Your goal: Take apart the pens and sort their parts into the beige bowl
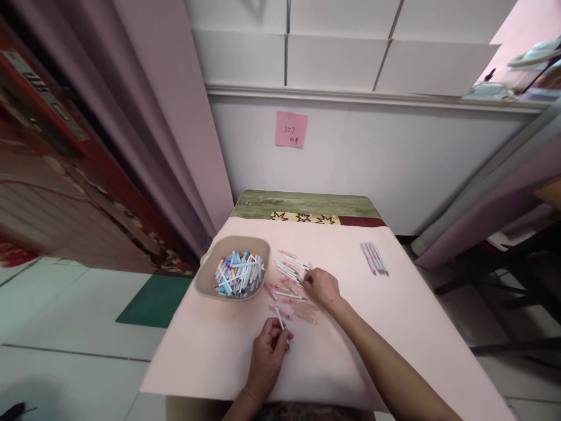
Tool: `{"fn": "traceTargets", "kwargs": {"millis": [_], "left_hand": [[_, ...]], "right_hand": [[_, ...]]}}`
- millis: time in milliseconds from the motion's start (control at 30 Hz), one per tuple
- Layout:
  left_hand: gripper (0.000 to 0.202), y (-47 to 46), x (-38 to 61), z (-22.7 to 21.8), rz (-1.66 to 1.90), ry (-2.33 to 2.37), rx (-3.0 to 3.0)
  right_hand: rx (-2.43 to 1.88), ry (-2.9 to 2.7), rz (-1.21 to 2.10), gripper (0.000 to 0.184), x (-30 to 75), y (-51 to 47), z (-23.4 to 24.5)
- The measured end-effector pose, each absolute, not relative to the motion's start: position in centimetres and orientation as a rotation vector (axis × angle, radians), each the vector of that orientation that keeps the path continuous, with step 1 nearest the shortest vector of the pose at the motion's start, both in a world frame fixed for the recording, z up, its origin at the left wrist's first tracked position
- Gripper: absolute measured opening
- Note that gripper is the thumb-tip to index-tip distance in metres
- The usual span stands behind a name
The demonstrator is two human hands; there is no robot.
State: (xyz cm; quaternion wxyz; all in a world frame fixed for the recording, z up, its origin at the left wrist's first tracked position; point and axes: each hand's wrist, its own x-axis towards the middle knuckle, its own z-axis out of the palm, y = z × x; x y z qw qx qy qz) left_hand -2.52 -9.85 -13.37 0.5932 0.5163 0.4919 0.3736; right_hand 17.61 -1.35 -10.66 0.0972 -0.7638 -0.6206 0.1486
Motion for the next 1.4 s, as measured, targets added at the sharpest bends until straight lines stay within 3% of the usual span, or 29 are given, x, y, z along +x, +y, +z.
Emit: {"fn": "traceTargets", "kwargs": {"millis": [533,1033,1200,1400], "left_hand": [[0.021,-10.1,-3.1,-13.6,1.03,1.128,1.108],[0.022,-9.8,-2.9,-13.0,0.831,1.094,1.192],[0.023,-8.2,-2.4,-9.7,0.915,1.094,1.146],[0.028,-4.7,-0.2,-3.8,1.172,1.019,0.809]], "right_hand": [[-2.092,-1.837,0.475,0.013,15.9,-5.6,-9.5],[-2.025,-1.836,0.47,0.012,16.6,-12.0,-12.2],[-1.868,-1.557,0.653,0.013,16.9,-11.7,-11.5],[-1.38,-0.943,1.124,0.036,16.3,-11.7,-8.0]]}}
